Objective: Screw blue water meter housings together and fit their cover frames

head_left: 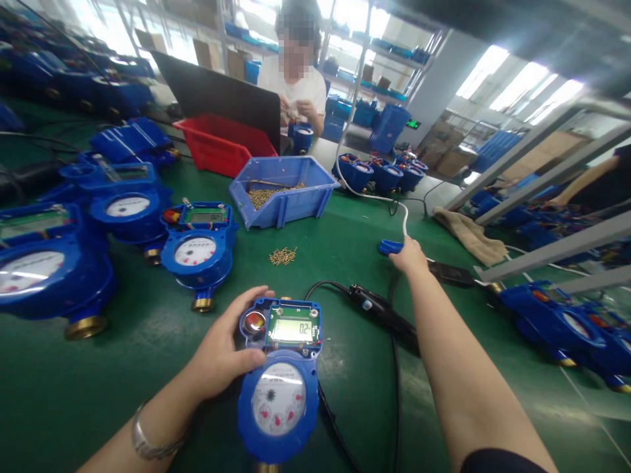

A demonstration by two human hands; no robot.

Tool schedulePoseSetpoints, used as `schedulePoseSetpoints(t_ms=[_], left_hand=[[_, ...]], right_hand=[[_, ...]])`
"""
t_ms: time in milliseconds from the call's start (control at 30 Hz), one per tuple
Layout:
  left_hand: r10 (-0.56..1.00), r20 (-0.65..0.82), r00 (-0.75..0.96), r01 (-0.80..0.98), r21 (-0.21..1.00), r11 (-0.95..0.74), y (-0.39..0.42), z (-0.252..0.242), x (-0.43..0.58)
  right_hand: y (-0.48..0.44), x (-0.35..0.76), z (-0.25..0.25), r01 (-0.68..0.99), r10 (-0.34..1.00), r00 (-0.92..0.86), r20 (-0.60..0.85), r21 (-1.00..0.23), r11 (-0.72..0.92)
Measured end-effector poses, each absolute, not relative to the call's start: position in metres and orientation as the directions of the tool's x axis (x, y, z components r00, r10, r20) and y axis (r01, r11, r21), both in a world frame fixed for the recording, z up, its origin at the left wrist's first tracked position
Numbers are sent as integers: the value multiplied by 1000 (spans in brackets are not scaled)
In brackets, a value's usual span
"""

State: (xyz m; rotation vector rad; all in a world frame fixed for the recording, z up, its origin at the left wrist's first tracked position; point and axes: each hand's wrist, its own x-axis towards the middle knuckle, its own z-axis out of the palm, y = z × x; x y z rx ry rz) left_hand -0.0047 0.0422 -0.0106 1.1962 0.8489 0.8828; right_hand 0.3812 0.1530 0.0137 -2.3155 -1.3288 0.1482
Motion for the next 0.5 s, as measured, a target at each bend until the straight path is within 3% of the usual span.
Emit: schedulePoseSetpoints(t_ms=[133, 333, 400, 500], left_hand=[[924, -28, 382, -122, 989, 80, 42, -11, -6], [970, 70, 235, -131, 991, -40, 44, -11, -7], [985, 123, 125, -68, 991, -115, 44, -9, -7], [974, 226, -15, 163, 962, -220, 37, 4, -7]], right_hand=[[151, 387, -2, 814, 857, 490, 158, -434, -385], [102, 348, 26, 884, 871, 334, 361, -441, -156], [66, 319, 42, 899, 872, 229, 432, -437, -20], [3, 273, 60, 890, 851, 54, 522, -413, 196]])
